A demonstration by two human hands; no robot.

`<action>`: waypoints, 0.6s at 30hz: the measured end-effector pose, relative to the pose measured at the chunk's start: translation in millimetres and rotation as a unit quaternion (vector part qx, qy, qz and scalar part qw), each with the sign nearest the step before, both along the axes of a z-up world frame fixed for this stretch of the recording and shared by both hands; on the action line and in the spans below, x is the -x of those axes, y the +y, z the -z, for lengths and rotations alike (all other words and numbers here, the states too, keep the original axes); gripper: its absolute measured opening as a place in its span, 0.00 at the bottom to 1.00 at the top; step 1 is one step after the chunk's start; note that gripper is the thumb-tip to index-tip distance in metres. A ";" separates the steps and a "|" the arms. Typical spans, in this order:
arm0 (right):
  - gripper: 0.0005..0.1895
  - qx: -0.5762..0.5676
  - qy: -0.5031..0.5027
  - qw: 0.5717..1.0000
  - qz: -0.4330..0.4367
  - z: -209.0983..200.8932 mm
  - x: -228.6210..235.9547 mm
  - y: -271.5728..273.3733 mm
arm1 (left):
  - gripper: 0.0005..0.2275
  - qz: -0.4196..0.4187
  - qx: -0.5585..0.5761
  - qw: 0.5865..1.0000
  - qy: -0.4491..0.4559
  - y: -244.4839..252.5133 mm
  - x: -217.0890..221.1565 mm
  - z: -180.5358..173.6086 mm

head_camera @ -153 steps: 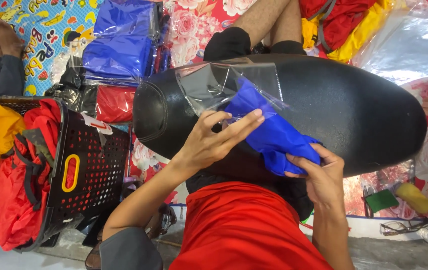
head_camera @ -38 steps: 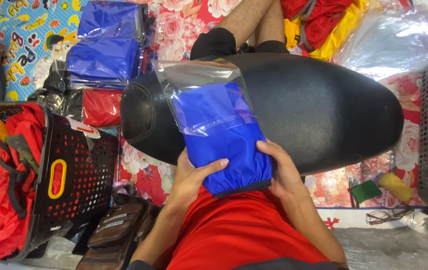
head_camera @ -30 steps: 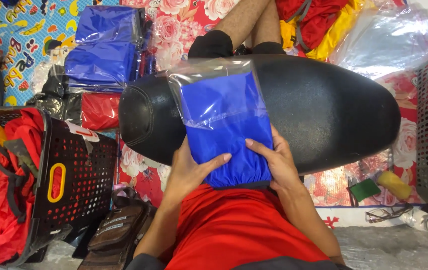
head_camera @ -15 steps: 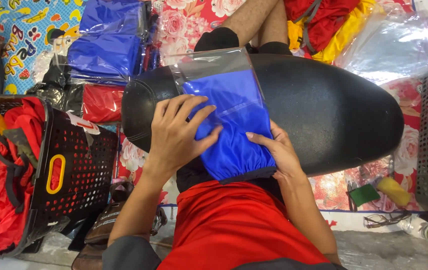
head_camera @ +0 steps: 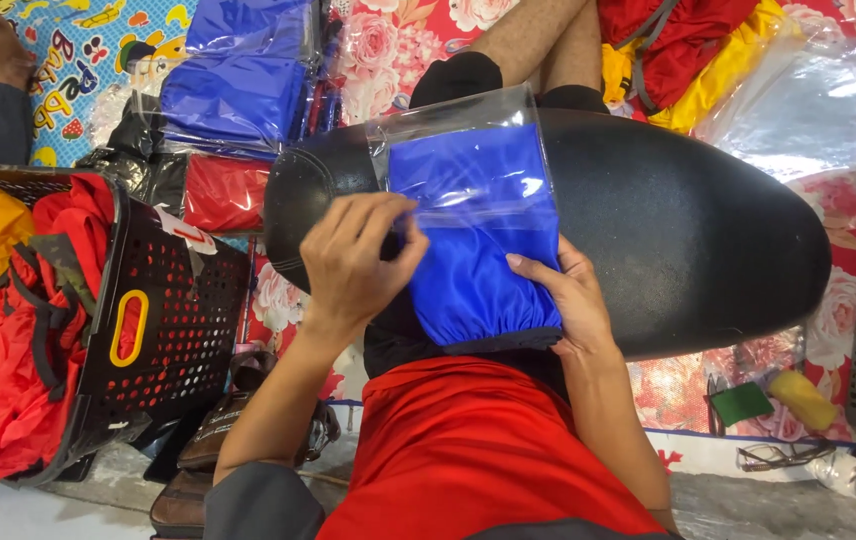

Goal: The person stretches a blue fabric cover over a black object, folds the fabric, and inserts it into a clear plastic bag by hand.

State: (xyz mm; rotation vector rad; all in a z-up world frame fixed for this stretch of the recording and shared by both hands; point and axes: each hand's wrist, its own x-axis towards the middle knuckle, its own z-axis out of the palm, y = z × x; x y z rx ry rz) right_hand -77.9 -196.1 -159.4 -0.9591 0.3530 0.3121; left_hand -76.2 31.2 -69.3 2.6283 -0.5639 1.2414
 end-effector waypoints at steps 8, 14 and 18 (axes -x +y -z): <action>0.14 0.029 -0.004 0.999 0.014 -10.5 4.3 7.5 | 0.07 -0.030 0.008 0.999 0.009 -12.5 -4.6 -1.4; 0.11 0.034 -0.003 0.999 0.028 -12.8 10.3 15.0 | 0.07 -0.066 0.036 0.997 0.001 -15.2 -8.6 2.5; 0.11 0.027 -0.005 0.999 0.045 -19.9 15.3 19.1 | 0.08 -0.059 0.051 0.997 0.006 -18.5 -10.3 0.9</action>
